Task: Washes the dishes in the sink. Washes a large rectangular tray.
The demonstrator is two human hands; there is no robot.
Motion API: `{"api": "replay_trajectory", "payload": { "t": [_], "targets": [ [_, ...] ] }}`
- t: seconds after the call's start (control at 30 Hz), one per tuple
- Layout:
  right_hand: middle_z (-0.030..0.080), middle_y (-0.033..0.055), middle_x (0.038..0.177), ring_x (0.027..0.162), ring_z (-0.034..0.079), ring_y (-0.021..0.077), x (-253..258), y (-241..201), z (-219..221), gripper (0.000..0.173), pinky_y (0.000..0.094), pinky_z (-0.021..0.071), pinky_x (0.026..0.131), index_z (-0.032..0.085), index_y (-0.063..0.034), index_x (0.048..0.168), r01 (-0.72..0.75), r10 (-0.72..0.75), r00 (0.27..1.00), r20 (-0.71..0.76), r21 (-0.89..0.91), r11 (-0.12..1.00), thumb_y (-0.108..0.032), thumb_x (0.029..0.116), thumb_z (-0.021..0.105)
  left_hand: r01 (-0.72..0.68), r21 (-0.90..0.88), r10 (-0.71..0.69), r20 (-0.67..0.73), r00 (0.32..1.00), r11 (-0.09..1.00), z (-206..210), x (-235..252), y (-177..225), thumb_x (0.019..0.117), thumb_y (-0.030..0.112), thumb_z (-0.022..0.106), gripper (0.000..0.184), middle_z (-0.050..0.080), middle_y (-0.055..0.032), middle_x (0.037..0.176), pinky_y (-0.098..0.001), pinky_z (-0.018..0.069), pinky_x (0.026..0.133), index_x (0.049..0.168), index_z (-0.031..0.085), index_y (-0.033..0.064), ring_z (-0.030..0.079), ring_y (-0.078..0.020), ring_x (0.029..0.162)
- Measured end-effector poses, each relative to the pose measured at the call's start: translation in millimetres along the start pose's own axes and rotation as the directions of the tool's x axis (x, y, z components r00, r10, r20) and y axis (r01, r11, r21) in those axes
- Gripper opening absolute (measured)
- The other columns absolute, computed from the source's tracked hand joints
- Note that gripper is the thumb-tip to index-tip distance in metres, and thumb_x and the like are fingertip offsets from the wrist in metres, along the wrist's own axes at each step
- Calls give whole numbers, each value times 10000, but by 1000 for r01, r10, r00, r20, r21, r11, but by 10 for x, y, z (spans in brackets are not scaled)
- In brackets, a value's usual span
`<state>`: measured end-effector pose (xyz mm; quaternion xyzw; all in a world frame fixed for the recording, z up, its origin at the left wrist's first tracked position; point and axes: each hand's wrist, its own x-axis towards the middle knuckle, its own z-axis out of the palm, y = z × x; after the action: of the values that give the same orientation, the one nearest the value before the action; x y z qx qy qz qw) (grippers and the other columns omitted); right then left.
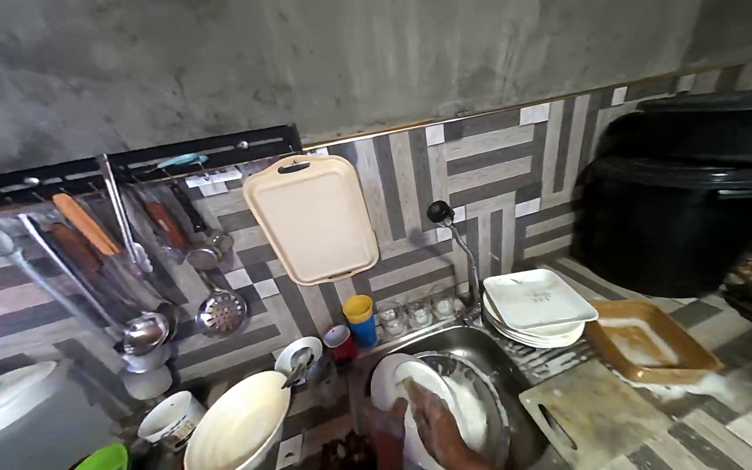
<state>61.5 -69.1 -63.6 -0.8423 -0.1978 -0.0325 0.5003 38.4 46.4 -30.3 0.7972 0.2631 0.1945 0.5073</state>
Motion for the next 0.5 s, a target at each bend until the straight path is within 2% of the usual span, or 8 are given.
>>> {"api": "replay_trajectory", "payload": {
  "t": [0.07,0.1,0.17,0.23,0.27,0.33,0.4,0.5],
  "targets": [
    [618,164,1429,1362,551,352,-237,144,-102,337,544,394,1172,708,-36,1290,104,-101,994,-46,63,993,-57,983,570,-34,-22,33,-41,999,999,-73,54,-37,828,177,842,849,541,-359,1347,-538,462,1068,1466,370,-123,557,-436,1255],
    [633,159,1410,1349,559,358,-259,282,-164,331,559,404,1153,729,-37,1255,107,-105,992,-67,35,994,-33,962,576,-25,-55,23,-39,999,998,-92,86,-29,816,162,849,880,511,-365,1379,-552,448,1078,1484,347,-113,531,-450,1280],
    [602,157,1451,1381,528,362,-95,494,-291,355,552,389,1164,698,-46,1310,-19,11,996,-84,-96,995,-72,989,550,-34,-90,36,12,999,995,-109,44,58,791,131,855,942,459,-357,1446,-552,419,1109,1525,306,-83,484,-449,1337],
    [520,164,1534,1441,463,355,181,481,-340,392,515,340,1209,637,-71,1398,-133,114,986,-123,-153,979,-130,1033,505,-75,-138,86,75,994,988,-80,-68,136,757,120,855,912,502,-341,1392,-545,457,1063,1493,349,-65,527,-423,1278],
    [483,171,1563,1468,432,345,283,391,-335,402,495,318,1231,614,-75,1424,-133,114,983,-147,-130,983,-146,1048,490,-92,-145,107,96,990,985,-46,-91,159,747,140,857,899,539,-327,1356,-544,478,1038,1482,377,-56,557,-409,1245],
    [485,167,1563,1481,421,328,272,146,-274,402,503,307,1238,612,-63,1423,-19,16,988,-151,-20,1000,-110,1045,482,-113,-154,129,96,987,982,-11,-63,164,741,157,861,873,579,-304,1320,-540,496,1021,1465,416,-45,585,-391,1220],
    [524,157,1534,1458,455,326,23,1,-252,389,522,326,1226,638,-51,1392,112,-105,990,-96,68,991,-73,1028,505,-99,-186,116,81,990,978,-55,-31,172,758,107,847,865,552,-311,1354,-533,478,1043,1478,394,-52,560,-396,1246],
    [573,145,1490,1416,502,344,-227,282,-233,381,541,353,1204,680,-60,1345,134,-132,986,-105,17,991,-38,998,526,-76,-198,86,42,995,977,-186,-69,228,766,62,836,838,532,-331,1348,-532,477,1028,1458,384,-74,553,-409,1228]
  ]
}}
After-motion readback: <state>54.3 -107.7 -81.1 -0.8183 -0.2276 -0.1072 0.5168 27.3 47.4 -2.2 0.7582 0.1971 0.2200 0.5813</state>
